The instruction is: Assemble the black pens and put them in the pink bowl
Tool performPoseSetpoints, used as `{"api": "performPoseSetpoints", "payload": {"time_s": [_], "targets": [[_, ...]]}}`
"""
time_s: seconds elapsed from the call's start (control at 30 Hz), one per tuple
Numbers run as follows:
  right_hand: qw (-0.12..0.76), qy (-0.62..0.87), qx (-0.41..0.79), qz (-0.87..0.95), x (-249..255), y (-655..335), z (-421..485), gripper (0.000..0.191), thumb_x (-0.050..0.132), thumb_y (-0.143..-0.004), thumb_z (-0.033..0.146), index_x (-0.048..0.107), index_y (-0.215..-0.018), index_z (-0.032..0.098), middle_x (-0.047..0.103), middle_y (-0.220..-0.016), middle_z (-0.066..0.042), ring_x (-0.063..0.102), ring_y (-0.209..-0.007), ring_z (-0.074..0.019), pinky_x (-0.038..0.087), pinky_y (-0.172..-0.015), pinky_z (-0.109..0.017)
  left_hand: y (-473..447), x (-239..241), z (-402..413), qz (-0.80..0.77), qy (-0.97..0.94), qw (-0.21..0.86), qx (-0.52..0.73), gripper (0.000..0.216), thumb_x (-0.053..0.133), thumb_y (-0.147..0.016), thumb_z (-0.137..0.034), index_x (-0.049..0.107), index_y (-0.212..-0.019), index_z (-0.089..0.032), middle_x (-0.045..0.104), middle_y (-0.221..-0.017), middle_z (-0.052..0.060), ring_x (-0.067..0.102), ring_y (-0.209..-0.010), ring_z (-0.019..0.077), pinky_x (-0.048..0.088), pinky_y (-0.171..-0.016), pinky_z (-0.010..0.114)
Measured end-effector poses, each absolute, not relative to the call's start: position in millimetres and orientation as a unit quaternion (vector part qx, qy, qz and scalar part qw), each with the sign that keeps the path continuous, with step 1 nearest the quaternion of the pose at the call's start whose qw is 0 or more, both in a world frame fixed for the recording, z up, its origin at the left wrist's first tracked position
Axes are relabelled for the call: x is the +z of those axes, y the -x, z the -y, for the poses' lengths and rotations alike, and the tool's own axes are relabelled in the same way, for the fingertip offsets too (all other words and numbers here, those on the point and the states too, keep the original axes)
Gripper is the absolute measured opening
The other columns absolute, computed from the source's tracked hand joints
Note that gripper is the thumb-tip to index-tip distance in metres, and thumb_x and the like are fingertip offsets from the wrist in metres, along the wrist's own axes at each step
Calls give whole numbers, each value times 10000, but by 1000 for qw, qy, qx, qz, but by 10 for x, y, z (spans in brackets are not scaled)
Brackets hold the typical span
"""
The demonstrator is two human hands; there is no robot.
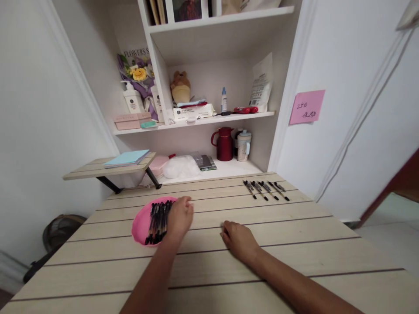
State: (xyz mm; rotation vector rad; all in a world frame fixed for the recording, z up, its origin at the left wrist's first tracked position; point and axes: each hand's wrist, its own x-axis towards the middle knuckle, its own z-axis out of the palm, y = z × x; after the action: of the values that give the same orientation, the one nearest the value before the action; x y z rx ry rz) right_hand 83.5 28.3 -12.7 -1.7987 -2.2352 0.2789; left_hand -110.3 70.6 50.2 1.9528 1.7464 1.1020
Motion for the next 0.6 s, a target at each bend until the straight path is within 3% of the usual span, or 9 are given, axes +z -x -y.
{"api": "performPoseSetpoints", "payload": {"time_s": [0.07, 0.2, 0.47, 0.6], "targets": [[133, 623, 87, 766, -142, -826, -279, 190, 403, -850, 285, 553, -886, 175, 662, -875, -93, 604, -810, -199, 339, -639, -267, 1437, 610, -738, -686, -673, -4, 277, 279, 435, -786, -226, 592, -999, -139, 590, -1040, 149, 501, -1025, 269, 350, -867, 360], [150, 616, 64, 771, -171, -824, -269, 215, 360, -869, 284, 542, -907, 176, 659, -878, -91, 606, -802, -195, 344, -639, -265, 1887, 560, -761, -783, -615, -27, 85, 246, 497, -735, -231, 617, -911, -110, 593, -1006, 200, 553, -945, 320, 406, -742, 365], [158, 614, 54, 772, -170, -814, -238, 230, 351, -872, 292, 542, -911, 170, 656, -880, -97, 610, -796, -204, 352, -645, -272, 2060, 455, -790, -813, -574, -13, 100, 329, 489, -737, -291, 565, -1004, -113, 638, -977, 200, 611, -870, 295, 422, -631, 330], [156, 616, 57, 770, -153, -805, -232, 219, 359, -866, 278, 541, -916, 168, 657, -888, -102, 608, -801, -202, 356, -651, -271, 2131, 527, -788, -817, -564, 45, 109, 294, 587, -664, -361, 601, -857, -140, 673, -894, 186, 624, -827, 298, 418, -607, 319]]}}
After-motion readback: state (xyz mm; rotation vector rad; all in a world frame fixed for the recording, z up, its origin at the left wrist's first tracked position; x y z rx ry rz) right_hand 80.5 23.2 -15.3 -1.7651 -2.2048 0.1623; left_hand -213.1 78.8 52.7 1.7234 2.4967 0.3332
